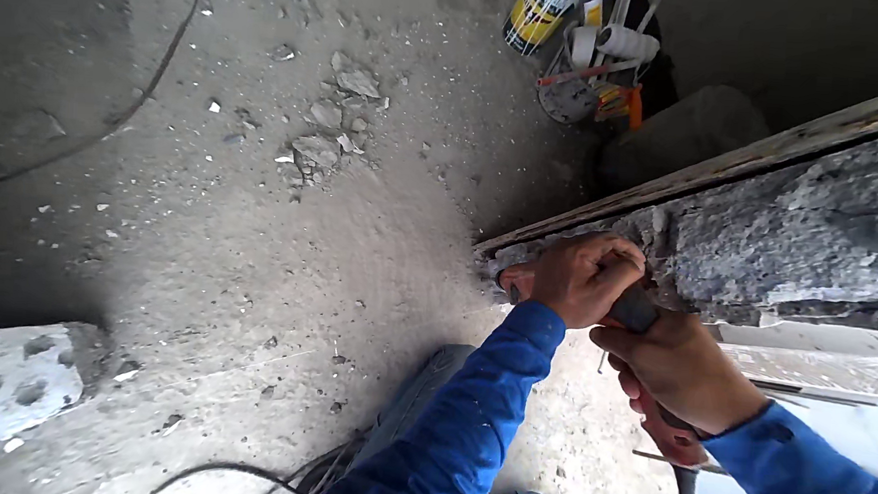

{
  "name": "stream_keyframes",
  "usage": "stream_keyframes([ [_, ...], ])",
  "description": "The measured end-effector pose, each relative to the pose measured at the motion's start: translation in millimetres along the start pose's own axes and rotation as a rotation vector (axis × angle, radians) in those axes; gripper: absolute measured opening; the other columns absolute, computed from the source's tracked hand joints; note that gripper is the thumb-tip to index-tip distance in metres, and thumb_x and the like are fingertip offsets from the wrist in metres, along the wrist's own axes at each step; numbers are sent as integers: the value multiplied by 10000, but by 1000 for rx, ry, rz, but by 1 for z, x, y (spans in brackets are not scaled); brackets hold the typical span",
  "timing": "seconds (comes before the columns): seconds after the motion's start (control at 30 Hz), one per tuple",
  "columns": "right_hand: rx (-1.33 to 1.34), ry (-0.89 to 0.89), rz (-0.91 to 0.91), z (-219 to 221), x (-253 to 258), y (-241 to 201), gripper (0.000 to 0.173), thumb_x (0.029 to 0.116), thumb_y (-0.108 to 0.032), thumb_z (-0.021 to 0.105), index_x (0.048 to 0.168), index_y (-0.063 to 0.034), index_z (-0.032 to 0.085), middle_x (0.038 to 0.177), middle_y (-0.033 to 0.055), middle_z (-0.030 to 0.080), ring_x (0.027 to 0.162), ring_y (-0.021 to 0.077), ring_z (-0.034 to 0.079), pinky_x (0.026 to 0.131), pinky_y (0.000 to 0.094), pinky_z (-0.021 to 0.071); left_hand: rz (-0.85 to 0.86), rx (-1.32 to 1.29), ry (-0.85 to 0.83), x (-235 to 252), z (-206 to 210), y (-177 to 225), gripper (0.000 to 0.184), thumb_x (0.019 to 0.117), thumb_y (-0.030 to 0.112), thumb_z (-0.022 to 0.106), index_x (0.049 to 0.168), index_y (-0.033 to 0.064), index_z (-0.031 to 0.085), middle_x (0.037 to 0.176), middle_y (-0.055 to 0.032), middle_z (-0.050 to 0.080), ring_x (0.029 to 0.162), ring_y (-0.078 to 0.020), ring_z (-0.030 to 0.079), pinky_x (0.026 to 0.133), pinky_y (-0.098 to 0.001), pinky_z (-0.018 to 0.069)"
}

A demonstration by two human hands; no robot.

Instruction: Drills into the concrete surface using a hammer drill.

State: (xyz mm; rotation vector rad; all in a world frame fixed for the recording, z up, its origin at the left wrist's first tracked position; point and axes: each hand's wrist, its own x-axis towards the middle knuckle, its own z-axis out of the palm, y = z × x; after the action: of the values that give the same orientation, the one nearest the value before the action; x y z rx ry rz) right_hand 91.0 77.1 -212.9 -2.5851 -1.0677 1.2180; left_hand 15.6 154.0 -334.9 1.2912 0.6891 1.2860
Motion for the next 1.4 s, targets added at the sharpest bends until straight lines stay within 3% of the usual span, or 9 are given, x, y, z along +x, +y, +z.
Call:
stream_keyframes([
  [0.17,139,23,-7,0,-4,30,157,980,-187,704,988,-57,617,575,118,588,397,233,579,376,397,547,34,52,-99,-4,18,2,175,943,192,633,987,111,781,1000,-17,713,935,-139,673,833,-427,585],
  [0.3,38,38,-149,4,-13,69,186,877,-241,729,974,-113,636,592,72,615,405,210,587,373,377,522,90,102,-72,-39,22,8,161,902,213,654,949,122,778,946,-9,680,874,-142,639,771,-385,561],
  [0.47,-111,85,-209,11,-14,72,260,792,-307,750,967,-148,640,642,49,639,435,217,607,404,439,545,142,82,20,-52,14,8,182,907,237,632,913,118,769,987,-10,719,948,-144,664,848,-387,571],
  [0.73,82,27,-18,17,-14,35,137,927,-172,720,948,-84,617,556,94,589,388,223,576,368,386,529,81,17,-28,-30,8,-1,157,912,209,657,944,128,788,940,5,706,899,-132,653,814,-383,568],
  [0.87,156,24,16,11,-7,27,120,966,-170,708,967,-70,642,557,109,583,390,224,579,369,386,543,15,-16,-71,-12,9,-2,161,906,219,692,984,131,801,906,6,679,837,-118,644,747,-383,573],
  [1.13,126,0,78,-5,8,12,153,980,-168,709,944,-50,619,547,122,567,379,228,562,360,386,533,16,-30,-3,5,11,-9,188,904,216,686,1019,106,788,950,-17,676,864,-136,648,748,-390,583],
  [1.4,118,18,46,-4,7,26,117,969,-143,703,942,-61,624,539,113,569,379,224,567,362,383,533,58,-8,-12,-1,19,-12,187,897,223,686,1000,104,788,924,-19,688,853,-142,653,758,-401,577],
])
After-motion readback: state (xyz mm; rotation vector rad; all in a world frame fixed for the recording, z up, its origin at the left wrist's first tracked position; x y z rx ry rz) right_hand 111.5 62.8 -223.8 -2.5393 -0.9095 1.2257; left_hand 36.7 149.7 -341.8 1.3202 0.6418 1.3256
